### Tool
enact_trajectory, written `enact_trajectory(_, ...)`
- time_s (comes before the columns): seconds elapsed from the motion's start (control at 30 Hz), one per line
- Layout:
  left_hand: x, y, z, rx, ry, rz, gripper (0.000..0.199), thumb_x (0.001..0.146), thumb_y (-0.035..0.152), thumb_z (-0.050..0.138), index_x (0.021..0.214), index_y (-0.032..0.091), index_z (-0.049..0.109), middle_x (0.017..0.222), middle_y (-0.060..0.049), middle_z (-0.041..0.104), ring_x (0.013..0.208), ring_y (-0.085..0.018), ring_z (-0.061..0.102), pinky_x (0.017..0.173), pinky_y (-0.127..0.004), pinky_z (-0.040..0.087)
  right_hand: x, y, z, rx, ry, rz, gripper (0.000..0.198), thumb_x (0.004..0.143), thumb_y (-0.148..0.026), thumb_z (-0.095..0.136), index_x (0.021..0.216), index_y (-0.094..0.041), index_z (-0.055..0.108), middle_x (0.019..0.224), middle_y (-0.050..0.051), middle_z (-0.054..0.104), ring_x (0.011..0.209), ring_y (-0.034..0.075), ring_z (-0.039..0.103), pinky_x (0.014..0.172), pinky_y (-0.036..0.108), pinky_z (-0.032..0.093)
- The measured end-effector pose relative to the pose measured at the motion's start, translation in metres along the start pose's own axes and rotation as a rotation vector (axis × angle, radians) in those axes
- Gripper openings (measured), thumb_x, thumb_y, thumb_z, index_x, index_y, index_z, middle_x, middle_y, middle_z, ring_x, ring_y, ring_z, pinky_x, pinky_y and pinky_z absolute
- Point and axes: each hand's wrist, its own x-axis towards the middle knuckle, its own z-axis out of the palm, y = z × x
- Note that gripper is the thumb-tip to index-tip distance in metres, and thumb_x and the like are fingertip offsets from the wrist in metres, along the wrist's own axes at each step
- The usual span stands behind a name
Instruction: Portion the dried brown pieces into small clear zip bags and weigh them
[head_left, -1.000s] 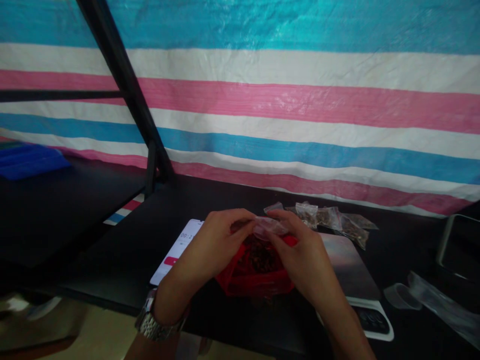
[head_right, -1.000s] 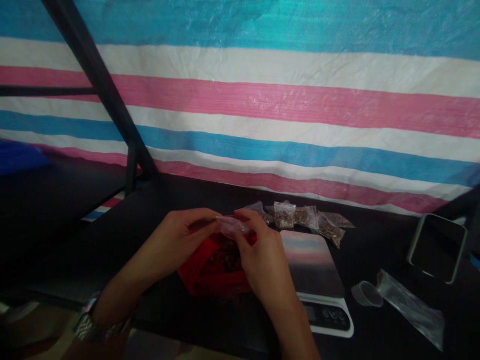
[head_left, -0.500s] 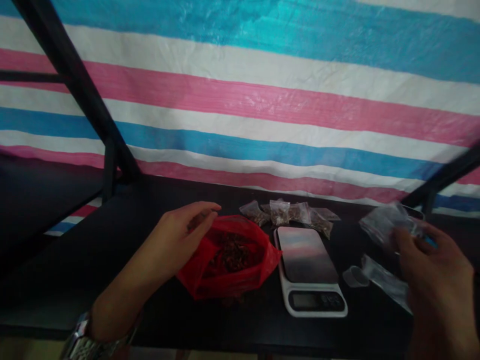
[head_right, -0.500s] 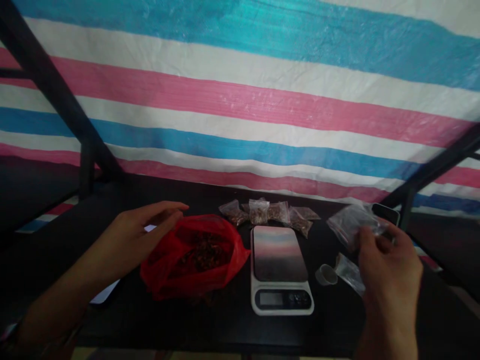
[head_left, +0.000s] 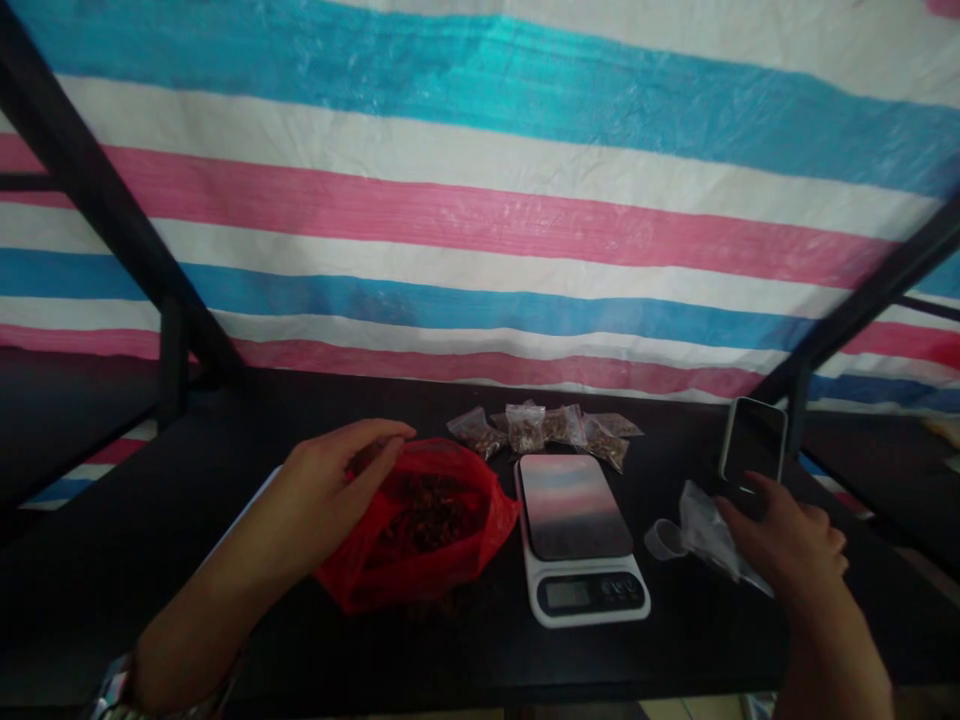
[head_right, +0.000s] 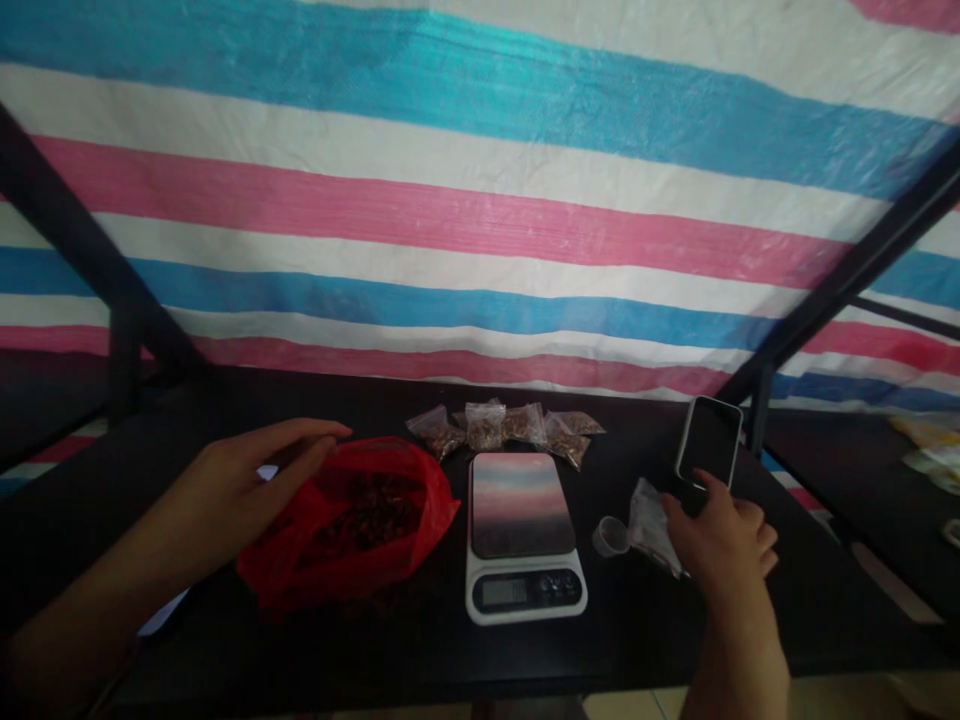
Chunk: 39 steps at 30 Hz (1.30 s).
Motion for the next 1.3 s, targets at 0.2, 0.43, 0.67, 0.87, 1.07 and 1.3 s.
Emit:
enact_trajectory(0.2, 0.002, 0.001, 0.003, -0.023, 0.001, 0.033, 0.043, 0.097, 0.054, 0.053, 0.112, 0.026, 0.082, 0.117, -0.006, 0.085, 0.110, -0.031, 0.078, 0.108, -0.041, 0.057, -0.025, -0.114, 0.006, 0.130, -0.076, -0.349, 0.038, 0.095, -0.040, 0.055, 0.116, -0.024, 0.083, 0.123, 0.020, 0.077, 0.117, 0.046, 0.065, 0.099, 0.071, 0.047)
enact_trajectory(0.43, 0.002, -0.002, 0.001, -0.051, -0.016, 0.041, 0.038, 0.101, 0.049, 0.051, 0.112, 0.027, 0.080, 0.118, -0.005, 0.084, 0.112, -0.028, 0.077, 0.105, -0.038, 0.057, -0.033, -0.156, 0.049, 0.216, -0.123, -0.437, 0.033, 0.094, -0.033, 0.054, 0.105, -0.026, 0.085, 0.108, 0.016, 0.081, 0.118, 0.041, 0.067, 0.101, 0.066, 0.048)
enact_trajectory(0.67, 0.001, -0.009, -0.010, -0.041, -0.028, 0.004, 0.034, 0.102, 0.046, 0.053, 0.114, 0.029, 0.080, 0.119, -0.002, 0.083, 0.112, -0.027, 0.077, 0.103, -0.036, 0.056, -0.031, -0.175, 0.052, 0.263, -0.141, -0.397, 0.026, 0.088, -0.031, 0.056, 0.095, -0.021, 0.079, 0.098, 0.016, 0.082, 0.111, 0.040, 0.072, 0.102, 0.063, 0.048)
enact_trajectory(0.87, -0.004, -0.012, -0.014, -0.054, -0.031, 0.003, 0.032, 0.104, 0.042, 0.055, 0.119, 0.029, 0.080, 0.120, -0.002, 0.083, 0.109, -0.025, 0.076, 0.101, -0.035, 0.056, -0.042, -0.204, 0.016, 0.935, -0.174, -0.200, 0.033, 0.074, -0.040, 0.081, 0.099, -0.022, 0.070, 0.087, 0.008, 0.081, 0.082, 0.028, 0.078, 0.076, 0.039, 0.060)
enact_trajectory(1.07, -0.011, 0.010, -0.009, -0.317, -0.029, 0.031, 0.026, 0.104, 0.040, 0.060, 0.112, 0.025, 0.079, 0.104, -0.001, 0.083, 0.097, -0.020, 0.076, 0.089, -0.029, 0.057, -0.092, -0.240, -0.032, 1.366, -0.290, -0.321, 0.044, 0.065, -0.031, 0.097, 0.098, -0.026, 0.068, 0.074, -0.004, 0.075, 0.072, 0.019, 0.075, 0.073, 0.032, 0.063)
enact_trajectory(1.3, -0.016, 0.031, 0.010, -0.784, -0.149, -0.028, 0.017, 0.100, 0.040, 0.069, 0.102, 0.024, 0.072, 0.086, 0.004, 0.074, 0.079, -0.013, 0.068, 0.068, -0.020, 0.052, -0.141, -0.259, -0.051, 1.391, -0.628, -0.343, 0.035, 0.066, -0.027, 0.096, 0.090, -0.025, 0.071, 0.068, -0.005, 0.070, 0.060, 0.014, 0.069, 0.053, 0.020, 0.056)
